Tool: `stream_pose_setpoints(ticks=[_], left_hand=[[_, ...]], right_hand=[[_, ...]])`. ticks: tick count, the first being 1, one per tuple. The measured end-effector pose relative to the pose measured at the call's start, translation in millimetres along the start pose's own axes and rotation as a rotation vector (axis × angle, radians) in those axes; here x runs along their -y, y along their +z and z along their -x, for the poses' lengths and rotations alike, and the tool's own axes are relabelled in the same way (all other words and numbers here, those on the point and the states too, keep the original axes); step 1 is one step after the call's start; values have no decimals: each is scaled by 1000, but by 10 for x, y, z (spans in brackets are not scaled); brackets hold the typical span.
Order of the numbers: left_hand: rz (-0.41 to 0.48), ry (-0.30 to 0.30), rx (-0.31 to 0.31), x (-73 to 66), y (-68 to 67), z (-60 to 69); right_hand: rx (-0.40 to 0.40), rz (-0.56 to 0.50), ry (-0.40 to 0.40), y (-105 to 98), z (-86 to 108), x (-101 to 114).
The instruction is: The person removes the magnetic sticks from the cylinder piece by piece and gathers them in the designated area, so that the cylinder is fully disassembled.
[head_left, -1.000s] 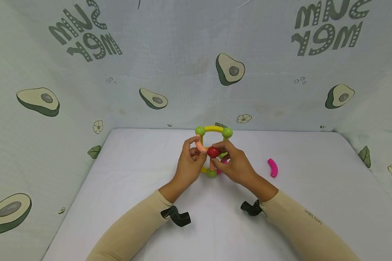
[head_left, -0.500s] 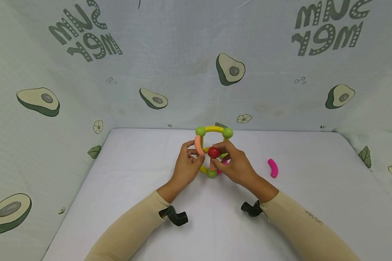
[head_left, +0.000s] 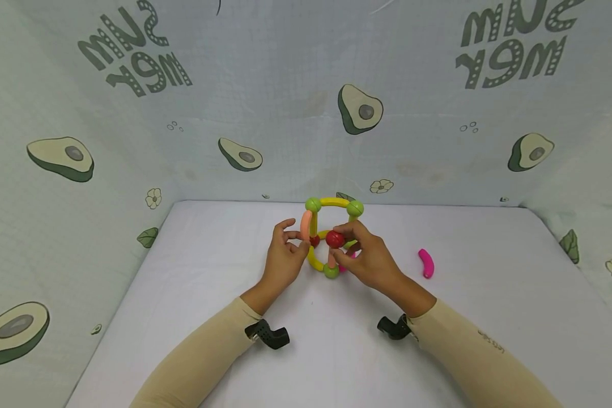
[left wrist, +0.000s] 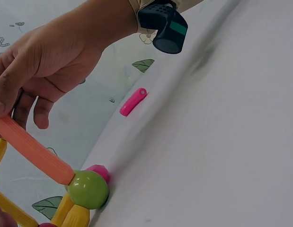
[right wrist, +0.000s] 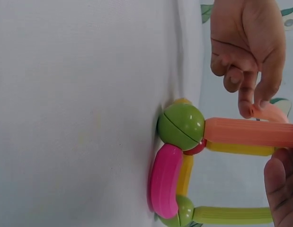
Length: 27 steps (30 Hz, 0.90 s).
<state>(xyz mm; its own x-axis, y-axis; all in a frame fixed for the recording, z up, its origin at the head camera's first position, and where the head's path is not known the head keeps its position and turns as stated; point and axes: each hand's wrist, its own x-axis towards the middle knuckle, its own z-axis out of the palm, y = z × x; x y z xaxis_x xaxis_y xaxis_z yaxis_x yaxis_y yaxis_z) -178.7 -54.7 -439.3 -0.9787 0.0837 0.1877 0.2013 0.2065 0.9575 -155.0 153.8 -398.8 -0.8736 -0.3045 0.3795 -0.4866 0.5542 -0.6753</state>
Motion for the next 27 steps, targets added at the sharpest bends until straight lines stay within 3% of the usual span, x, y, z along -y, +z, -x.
stream_pose_setpoints(ticks=[10, 17, 19, 22, 25, 27], left_hand=[[-23, -5, -46, 22, -5, -11], [-24, 11, -126, -17, 15, 40], [-13, 49, -162, -51, 29, 74], [-20, 170, -184, -84, 62, 140], [-72, 304, -124, -87, 115, 211], [-124, 349, -55, -69, 160, 252]], right_hand=[[2, 8, -1, -12, 6, -4], [2, 17, 4, -21, 3, 3], [2, 14, 3, -18, 4, -1], [-1, 10, -4, -13, 3, -11], [-6, 5, -19, -10, -1, -27], [-11, 0, -31, -11, -3, -34]])
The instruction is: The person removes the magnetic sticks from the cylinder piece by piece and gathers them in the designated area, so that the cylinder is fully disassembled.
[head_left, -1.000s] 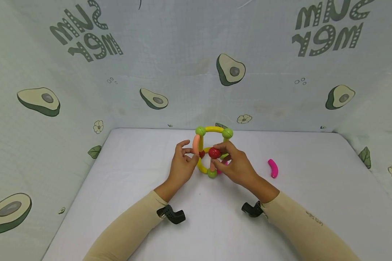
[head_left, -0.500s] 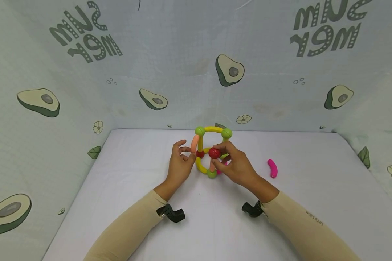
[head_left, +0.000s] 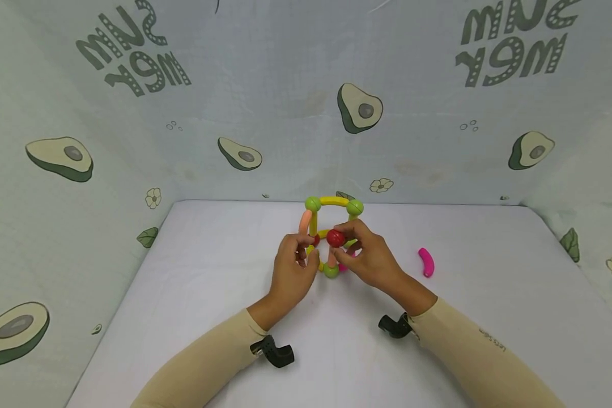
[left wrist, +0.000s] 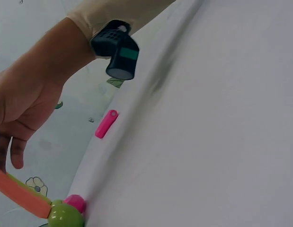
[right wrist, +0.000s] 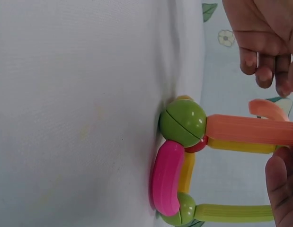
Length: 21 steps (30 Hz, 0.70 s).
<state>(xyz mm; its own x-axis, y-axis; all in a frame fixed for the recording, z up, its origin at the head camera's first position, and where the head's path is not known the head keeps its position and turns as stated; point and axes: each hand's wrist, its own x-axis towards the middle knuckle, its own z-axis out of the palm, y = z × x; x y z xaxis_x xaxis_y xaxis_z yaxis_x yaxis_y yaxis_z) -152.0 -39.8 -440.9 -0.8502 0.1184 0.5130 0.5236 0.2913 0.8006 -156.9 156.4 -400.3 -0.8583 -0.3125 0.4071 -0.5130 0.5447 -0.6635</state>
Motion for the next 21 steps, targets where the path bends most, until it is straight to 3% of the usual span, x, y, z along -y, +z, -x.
stream_pose_setpoints(ticks=[2, 5, 10, 14, 21], left_hand=[[-30, -2, 74, 4, 47, 35], [-61, -63, 162, 28, 105, 64], [-102, -125, 250, 75, 162, 56], [-111, -120, 280, 109, 196, 45], [-115, -122, 275, 141, 224, 26]], right_hand=[[-4, -1, -9, -2, 3, -8], [-8, -5, -10, -6, 7, -8], [-7, -5, 2, -7, 9, -11], [-6, -1, 9, -9, 13, -11], [-4, -2, 22, -15, 21, 2]])
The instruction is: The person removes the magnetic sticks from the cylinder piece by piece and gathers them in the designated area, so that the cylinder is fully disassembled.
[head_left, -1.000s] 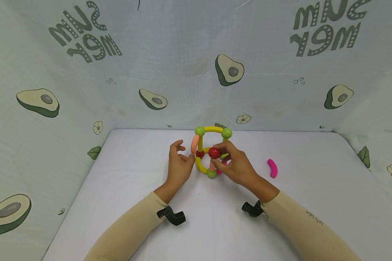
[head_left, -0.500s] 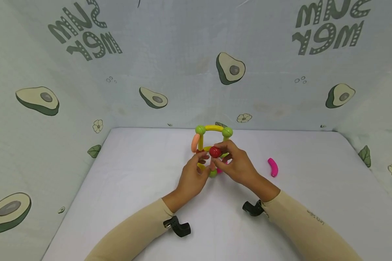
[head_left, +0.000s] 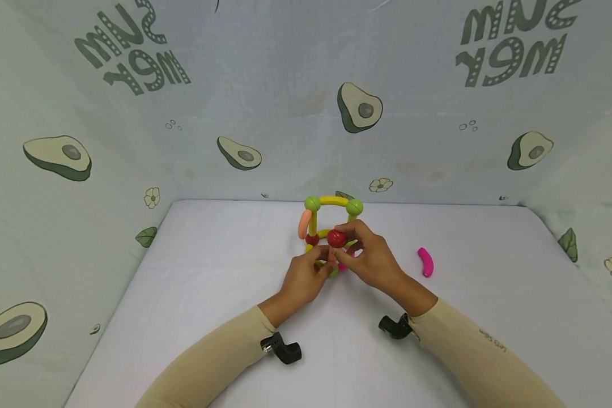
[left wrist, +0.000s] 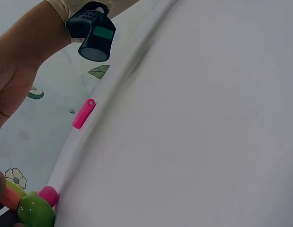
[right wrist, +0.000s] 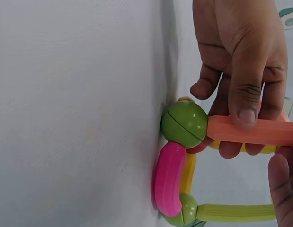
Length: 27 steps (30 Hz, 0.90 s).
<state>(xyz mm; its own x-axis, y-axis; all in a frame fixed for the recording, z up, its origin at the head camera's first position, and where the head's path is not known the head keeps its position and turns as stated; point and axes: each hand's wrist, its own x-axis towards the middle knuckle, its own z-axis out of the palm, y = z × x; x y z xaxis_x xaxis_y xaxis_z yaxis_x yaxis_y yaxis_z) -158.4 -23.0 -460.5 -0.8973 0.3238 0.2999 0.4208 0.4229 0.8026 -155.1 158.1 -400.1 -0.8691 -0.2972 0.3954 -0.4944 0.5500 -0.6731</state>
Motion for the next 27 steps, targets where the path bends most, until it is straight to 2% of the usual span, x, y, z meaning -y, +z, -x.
stream_pose_setpoints(ticks=[9, 21, 27], left_hand=[[-23, -1, 20, 3, -28, -34], [-53, -10, 50, -26, -58, -46], [-60, -15, 41, -5, -57, -41]], right_hand=[[-6, -37, 32, -13, -4, 32], [-19, -102, 123, -72, -5, 13], [-49, -105, 117, -165, 8, 1]])
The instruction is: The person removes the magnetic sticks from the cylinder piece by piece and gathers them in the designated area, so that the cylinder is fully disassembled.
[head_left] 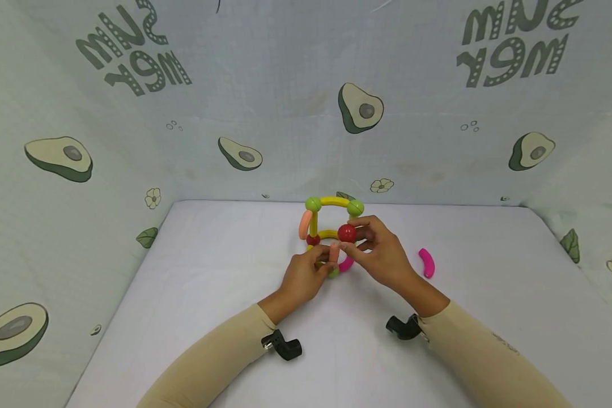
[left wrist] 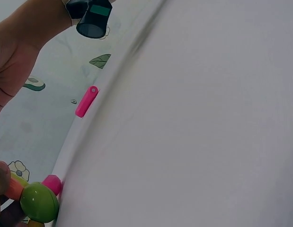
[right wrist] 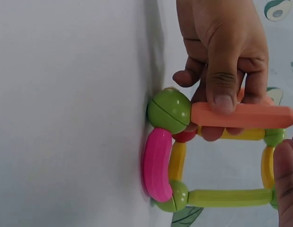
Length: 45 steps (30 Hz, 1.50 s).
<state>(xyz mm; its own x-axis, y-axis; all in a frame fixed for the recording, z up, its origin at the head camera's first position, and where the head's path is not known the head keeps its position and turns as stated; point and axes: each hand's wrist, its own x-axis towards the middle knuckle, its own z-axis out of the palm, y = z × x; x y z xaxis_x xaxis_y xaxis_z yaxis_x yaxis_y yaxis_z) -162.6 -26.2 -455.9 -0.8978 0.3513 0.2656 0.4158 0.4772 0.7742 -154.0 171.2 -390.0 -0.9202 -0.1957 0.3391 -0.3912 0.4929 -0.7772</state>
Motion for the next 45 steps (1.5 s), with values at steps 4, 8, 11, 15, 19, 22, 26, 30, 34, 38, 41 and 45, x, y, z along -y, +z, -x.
stream_pose_setpoints(ticks=[4, 8, 11, 15, 19, 22, 26, 30, 34, 38, 41, 45], left_hand=[[-13, 1, -7, 5, 2, 8], [-16, 0, -3, 1, -3, 14], [-20, 4, -2, -4, -5, 14], [-27, 1, -2, -5, -2, 10], [-22, -7, 1, -7, 2, 3], [-22, -6, 1, -2, 4, 0], [-20, 3, -5, 12, 7, 0], [-18, 10, -11, 16, 9, 2], [-22, 6, -10, 11, 4, -3], [-28, 3, -10, 8, 2, -6], [-32, 0, -8, 12, 3, -6], [-33, 1, -5, 15, 1, -9]], right_hand=[[-28, 13, -13, -103, 17, -41], [-57, 37, 5, -227, 36, -112], [-66, 75, 39, -321, 53, -150], [-44, 112, 112, -429, 70, -198], [-28, 139, 177, -503, 61, -279], [-32, 188, 195, -546, 43, -354], [-48, 241, 197, -595, 2, -461], [-61, 251, 208, -646, -54, -549], [-63, 256, 234, -700, -126, -613], [-60, 266, 255, -731, -212, -661], [-49, 280, 268, -721, -275, -695], [-22, 304, 307, -688, -354, -754]])
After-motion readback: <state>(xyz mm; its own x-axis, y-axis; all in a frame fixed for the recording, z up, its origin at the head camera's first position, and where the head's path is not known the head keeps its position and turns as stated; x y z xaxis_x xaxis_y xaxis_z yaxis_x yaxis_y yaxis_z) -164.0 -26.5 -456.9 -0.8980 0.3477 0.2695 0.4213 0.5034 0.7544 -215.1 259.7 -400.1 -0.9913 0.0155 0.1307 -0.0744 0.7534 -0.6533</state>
